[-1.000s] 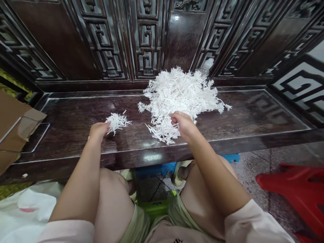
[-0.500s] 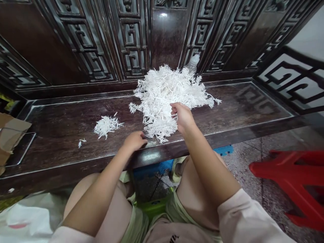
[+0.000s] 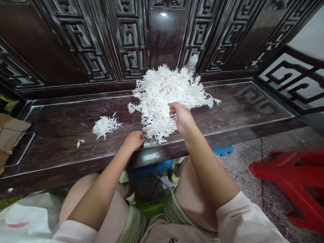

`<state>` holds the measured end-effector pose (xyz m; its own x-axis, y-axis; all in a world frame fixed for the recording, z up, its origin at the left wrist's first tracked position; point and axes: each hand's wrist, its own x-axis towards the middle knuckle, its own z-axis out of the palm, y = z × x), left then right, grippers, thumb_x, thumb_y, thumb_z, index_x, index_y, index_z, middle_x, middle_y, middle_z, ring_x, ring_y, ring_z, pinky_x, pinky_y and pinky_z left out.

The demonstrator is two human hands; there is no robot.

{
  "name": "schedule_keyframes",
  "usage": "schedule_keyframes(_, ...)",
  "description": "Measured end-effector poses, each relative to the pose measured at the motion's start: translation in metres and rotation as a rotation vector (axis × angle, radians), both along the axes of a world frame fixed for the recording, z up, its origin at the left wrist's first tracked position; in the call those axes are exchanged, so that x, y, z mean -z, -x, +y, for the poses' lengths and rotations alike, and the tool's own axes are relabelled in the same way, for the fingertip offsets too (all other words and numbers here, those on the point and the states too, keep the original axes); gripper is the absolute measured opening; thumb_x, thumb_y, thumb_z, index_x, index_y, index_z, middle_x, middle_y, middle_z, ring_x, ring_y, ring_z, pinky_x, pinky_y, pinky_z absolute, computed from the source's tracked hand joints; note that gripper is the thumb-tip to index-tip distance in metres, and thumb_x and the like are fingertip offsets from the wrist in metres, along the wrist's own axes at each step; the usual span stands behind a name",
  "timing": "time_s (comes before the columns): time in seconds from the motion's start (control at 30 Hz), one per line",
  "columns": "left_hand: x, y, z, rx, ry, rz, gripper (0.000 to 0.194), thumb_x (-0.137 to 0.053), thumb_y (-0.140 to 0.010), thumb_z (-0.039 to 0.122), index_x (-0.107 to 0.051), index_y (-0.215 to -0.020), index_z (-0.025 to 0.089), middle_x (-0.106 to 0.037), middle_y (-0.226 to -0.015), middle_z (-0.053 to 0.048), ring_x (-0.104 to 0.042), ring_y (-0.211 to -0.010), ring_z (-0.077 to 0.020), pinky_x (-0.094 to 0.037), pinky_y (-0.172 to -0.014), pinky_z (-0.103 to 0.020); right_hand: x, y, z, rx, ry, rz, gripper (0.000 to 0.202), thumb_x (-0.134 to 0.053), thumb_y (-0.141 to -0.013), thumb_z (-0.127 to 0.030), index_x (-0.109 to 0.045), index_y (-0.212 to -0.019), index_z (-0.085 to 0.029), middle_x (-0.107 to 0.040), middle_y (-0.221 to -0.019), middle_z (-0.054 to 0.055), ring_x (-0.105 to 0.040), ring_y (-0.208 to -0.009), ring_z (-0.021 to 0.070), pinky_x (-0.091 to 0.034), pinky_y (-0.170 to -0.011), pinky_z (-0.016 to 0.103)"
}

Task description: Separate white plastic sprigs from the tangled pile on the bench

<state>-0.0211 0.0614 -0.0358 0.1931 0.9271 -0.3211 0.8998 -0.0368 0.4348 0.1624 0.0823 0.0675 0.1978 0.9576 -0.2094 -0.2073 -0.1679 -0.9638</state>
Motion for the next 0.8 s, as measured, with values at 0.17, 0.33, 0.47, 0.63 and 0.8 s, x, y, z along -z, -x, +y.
schedule_keyframes(0.17, -0.016, 0.053, 0.02, -0.32, -0.15, 0.09, 0.017, -0.046, -0.075, 0.023, -0.058, -0.085, 0.016, -0.063, -0.086, -0.011, -0.057, -0.081, -0.024, -0.04, -0.068, -0.033, 0.003, 0.003, 0.0, -0.016, 0.007, 0.019, 0.022, -0.055, -0.065, -0.017, -0.036, -0.053, -0.018, -0.033, -0.052, -0.005, -0.032, -0.048, 0.0055, -0.025, -0.05, 0.024)
schedule_keyframes(0.33, -0.029, 0.079, 0.027, -0.522, -0.306, 0.077, 0.033, -0.049, -0.076, 0.028, -0.054, -0.102, 0.01, -0.053, -0.104, -0.019, -0.052, -0.095, -0.0324, -0.038, -0.078, -0.046, -0.001, 0.007, -0.002, -0.234, 0.13, 0.344, 0.023, -0.051, -0.068, -0.019, -0.032, -0.055, -0.019, -0.027, -0.051, -0.006, -0.026, -0.046, 0.0061, -0.028, -0.05, 0.025)
schedule_keyframes(0.47, -0.048, 0.04, 0.017, -0.201, -0.276, -0.249, 0.052, -0.063, -0.067, 0.031, -0.048, -0.116, 0.022, -0.052, -0.112, -0.008, -0.055, -0.091, -0.0187, -0.043, -0.079, -0.032, -0.008, 0.009, -0.004, -0.373, 0.094, 0.585, 0.021, -0.047, -0.072, -0.022, -0.033, -0.057, -0.019, -0.031, -0.053, -0.005, -0.029, -0.048, 0.0066, -0.036, -0.058, 0.027)
schedule_keyframes(0.63, -0.068, -0.012, -0.018, 0.066, -0.306, -0.641, 0.048, -0.062, -0.069, 0.034, -0.05, -0.114, 0.021, -0.051, -0.118, -0.007, -0.047, -0.108, -0.0194, -0.033, -0.094, -0.034, -0.013, 0.011, -0.012, -0.504, -0.002, 0.639, 0.009, -0.044, -0.074, -0.026, -0.048, -0.068, -0.02, -0.045, -0.065, 0.0, -0.043, -0.06, 0.0095, -0.042, -0.07, 0.03)
schedule_keyframes(0.8, -0.079, -0.013, -0.033, -0.132, -0.24, -0.778, 0.021, -0.053, -0.076, 0.035, -0.061, -0.081, 0.017, -0.063, -0.085, -0.004, -0.056, -0.083, -0.0171, -0.04, -0.08, -0.031, -0.015, 0.01, -0.014, -0.528, -0.041, 0.45, 0.017, -0.043, -0.077, -0.033, -0.056, -0.081, -0.022, -0.057, -0.083, 0.003, -0.054, -0.083, 0.0154, -0.043, -0.08, 0.035)
